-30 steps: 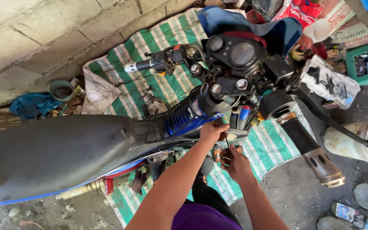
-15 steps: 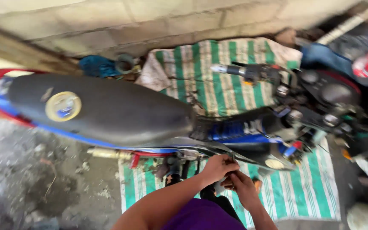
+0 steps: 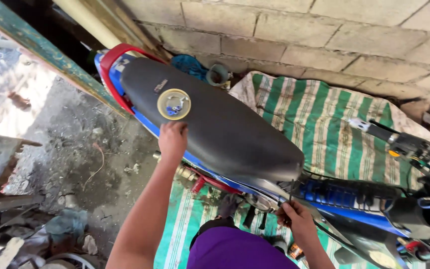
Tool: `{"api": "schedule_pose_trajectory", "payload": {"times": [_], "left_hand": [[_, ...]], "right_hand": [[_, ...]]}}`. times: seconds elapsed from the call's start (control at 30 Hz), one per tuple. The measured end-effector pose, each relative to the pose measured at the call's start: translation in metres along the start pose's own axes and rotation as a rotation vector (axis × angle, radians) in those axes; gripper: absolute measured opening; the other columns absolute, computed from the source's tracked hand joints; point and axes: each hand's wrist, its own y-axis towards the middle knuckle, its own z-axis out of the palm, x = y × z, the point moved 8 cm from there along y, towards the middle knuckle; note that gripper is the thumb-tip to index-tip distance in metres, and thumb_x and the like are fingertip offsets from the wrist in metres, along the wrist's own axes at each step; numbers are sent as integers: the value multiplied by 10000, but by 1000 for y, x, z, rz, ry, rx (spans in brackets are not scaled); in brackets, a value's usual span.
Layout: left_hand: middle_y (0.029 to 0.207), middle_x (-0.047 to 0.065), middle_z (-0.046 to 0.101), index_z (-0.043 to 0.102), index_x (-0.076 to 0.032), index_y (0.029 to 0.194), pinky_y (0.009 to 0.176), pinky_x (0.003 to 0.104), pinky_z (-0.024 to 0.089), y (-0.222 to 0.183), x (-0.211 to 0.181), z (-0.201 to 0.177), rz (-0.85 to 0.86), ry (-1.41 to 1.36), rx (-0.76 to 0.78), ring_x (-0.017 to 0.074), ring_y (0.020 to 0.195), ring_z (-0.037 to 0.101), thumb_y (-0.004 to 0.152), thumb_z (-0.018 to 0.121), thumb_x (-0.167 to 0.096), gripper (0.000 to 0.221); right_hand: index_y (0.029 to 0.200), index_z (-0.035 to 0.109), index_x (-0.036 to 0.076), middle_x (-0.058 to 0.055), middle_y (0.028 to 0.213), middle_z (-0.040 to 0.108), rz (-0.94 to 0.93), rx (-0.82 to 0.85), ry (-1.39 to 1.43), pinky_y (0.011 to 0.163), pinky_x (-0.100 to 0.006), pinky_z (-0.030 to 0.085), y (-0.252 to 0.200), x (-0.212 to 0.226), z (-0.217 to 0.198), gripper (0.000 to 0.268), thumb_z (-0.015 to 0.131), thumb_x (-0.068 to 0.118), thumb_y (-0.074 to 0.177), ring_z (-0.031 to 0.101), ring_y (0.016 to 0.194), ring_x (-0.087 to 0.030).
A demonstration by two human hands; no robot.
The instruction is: Removing bolts from the motorcycle fairing and performing maintenance on the front console area.
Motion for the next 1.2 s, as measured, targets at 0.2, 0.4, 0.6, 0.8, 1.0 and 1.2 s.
{"api": "schedule_pose_trajectory", "payload": {"times": [0.2,0.4,0.6,0.8,1.0,1.2], "left_hand": [[1008,24,776,914,-223,1105,777,474,515,67,57,10,19,137,-61,366,944,552,1001,789,-204,163],[986,9,741,859,-255,952,769,515,496,106,63,58,-114,263,90,366,1062,569,1018,658,-222,214],[1141,35,684,854,-362,1316,885,533,478,129,55,47,-29,218,258,389,1185,510,956,699,-82,481],[1165,62,686,885,-282,1200,915,539,475,131,58,46,-7,241,290,413,1250,499,872,780,-58,411],[1157,69,656,810,-341,1367,949,561,447,135,55,55,77,244,499,386,1212,485,1071,568,-25,497],[1172,21,787,873,-277,1262,935,543,477,141,66,59,40,151,392,348,1184,557,1099,503,-102,440]], "right_hand": [[1068,837,-37,-182,961,867,24,9,-481,849,-454,655,-17,10,29,300,634,175,1135,771,823,-307],[1144,845,11,-151,1052,894,143,-83,-585,931,-474,595,-32,29,25,268,649,194,1155,759,909,-313],[1207,836,-19,-180,1048,922,154,-118,-613,913,-440,606,-31,17,12,260,690,179,1124,790,897,-316],[1212,820,3,-194,1108,952,193,-105,-650,958,-442,626,-29,7,9,246,702,195,1115,864,960,-323],[1232,790,22,-170,1122,953,176,-95,-677,947,-450,618,-18,2,2,269,719,247,1103,860,950,-327],[1200,799,39,-154,1106,946,167,-94,-698,935,-447,617,-23,9,4,242,719,246,1104,844,929,-310]]}}
